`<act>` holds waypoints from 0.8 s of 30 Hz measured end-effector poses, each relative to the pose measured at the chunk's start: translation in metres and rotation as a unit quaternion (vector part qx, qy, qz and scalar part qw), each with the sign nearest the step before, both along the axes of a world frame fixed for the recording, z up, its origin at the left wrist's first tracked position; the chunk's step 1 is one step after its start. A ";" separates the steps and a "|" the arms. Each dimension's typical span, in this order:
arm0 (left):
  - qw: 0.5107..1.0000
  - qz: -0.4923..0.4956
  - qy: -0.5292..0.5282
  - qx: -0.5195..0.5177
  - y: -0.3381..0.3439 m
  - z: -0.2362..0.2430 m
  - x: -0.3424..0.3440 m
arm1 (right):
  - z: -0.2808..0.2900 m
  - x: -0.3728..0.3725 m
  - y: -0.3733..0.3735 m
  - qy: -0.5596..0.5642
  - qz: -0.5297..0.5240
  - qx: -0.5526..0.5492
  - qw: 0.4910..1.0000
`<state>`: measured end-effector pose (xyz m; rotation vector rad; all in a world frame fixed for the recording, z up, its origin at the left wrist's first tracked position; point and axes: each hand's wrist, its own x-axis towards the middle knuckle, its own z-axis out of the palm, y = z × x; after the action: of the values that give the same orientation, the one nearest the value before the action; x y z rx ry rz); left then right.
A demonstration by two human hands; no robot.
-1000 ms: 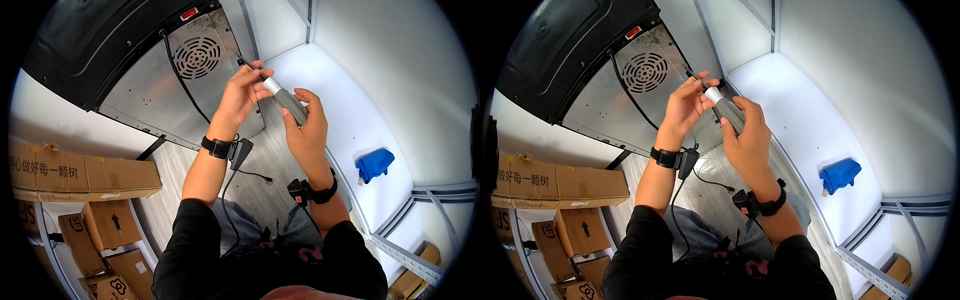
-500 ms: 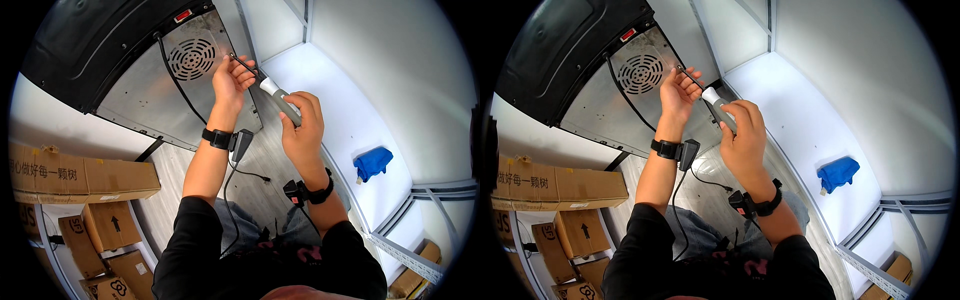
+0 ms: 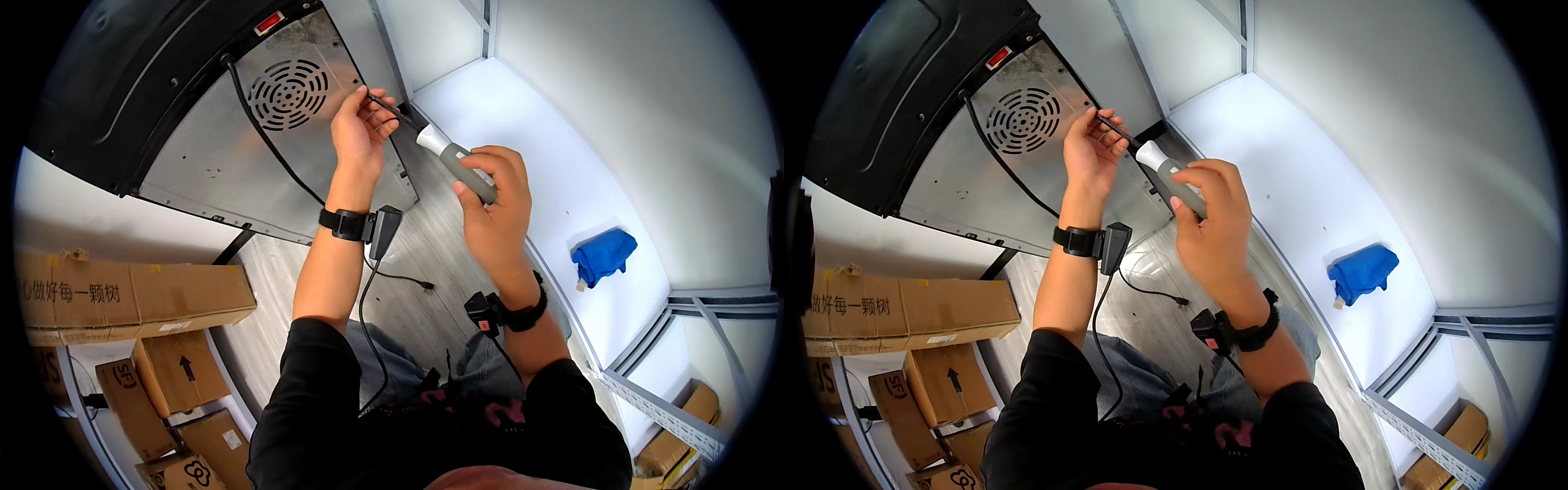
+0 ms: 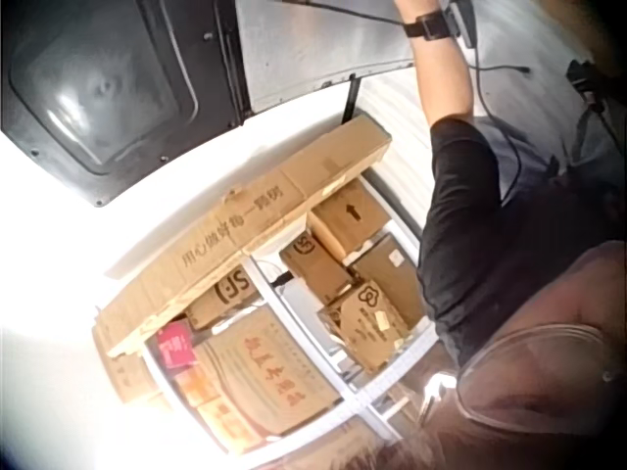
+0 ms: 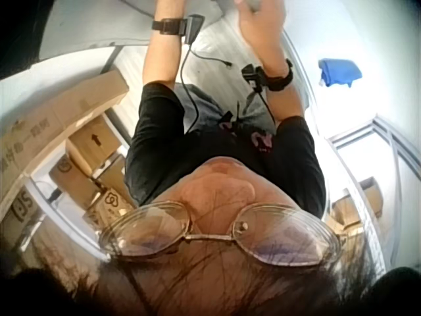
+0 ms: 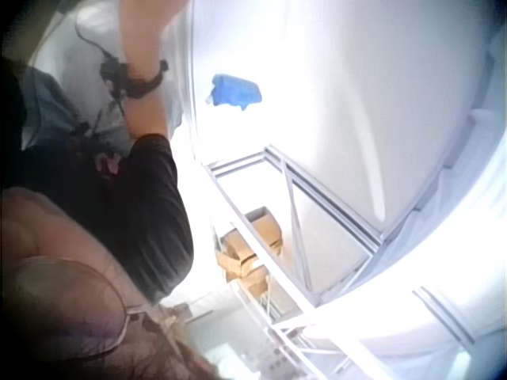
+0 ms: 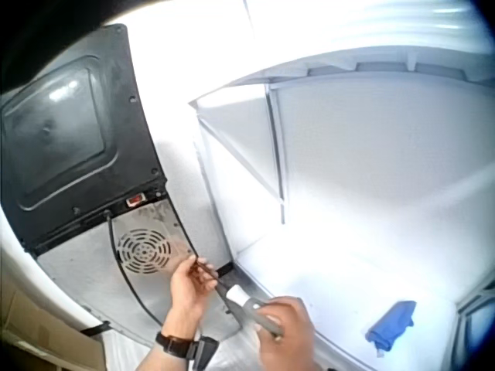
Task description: The person wipes the back of a black appliance with a blue cloth, then uses a screwdriver to tighten screws on the back panel. The person handles the cloth and screwdriver throughout the task.
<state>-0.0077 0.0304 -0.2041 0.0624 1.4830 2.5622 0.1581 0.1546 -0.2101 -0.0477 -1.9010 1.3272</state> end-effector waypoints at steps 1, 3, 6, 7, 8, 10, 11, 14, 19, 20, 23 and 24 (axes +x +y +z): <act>1.000 0.010 -0.002 0.001 0.004 0.000 0.003 | -0.001 0.001 0.004 0.006 0.005 -0.013 1.000; 1.000 0.021 -0.004 0.016 0.012 -0.005 0.004 | 0.000 0.004 0.017 -0.008 0.016 -0.031 0.999; 0.999 0.002 -0.008 0.034 0.031 -0.023 0.006 | -0.007 0.010 0.048 -0.029 0.018 -0.052 0.998; 1.000 -0.014 -0.009 0.023 0.036 -0.033 0.005 | -0.012 0.013 0.059 -0.038 0.017 -0.059 0.997; 0.999 -0.031 -0.010 0.012 0.041 -0.043 0.005 | -0.015 0.016 0.070 -0.046 0.007 -0.064 0.997; 0.999 -0.041 -0.020 -0.020 0.057 -0.067 0.005 | -0.019 0.023 0.092 -0.065 -0.013 -0.073 0.995; 0.998 -0.047 -0.025 -0.035 0.065 -0.079 0.005 | -0.024 0.025 0.101 -0.064 -0.028 -0.080 0.994; 0.990 -0.113 -0.055 -0.064 0.092 -0.118 0.010 | -0.035 0.031 0.125 -0.164 -0.075 -0.180 0.967; 0.970 -0.210 -0.060 -0.110 0.151 -0.192 0.036 | -0.089 0.026 0.162 -0.179 -0.059 -0.360 0.914; 0.967 -0.211 -0.049 -0.138 0.162 -0.207 0.043 | -0.097 0.027 0.168 -0.191 -0.061 -0.391 0.898; 0.946 -0.218 -0.057 -0.232 0.185 -0.248 0.056 | -0.110 0.029 0.179 -0.222 -0.071 -0.467 0.853; 0.954 -0.218 -0.114 -0.173 0.191 -0.260 0.056 | -0.112 0.030 0.182 -0.217 -0.072 -0.476 0.849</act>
<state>0.0486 0.2215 -0.4645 0.0395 1.5923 1.8743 0.1878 0.3362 -0.3219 -1.0419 -1.3203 2.1476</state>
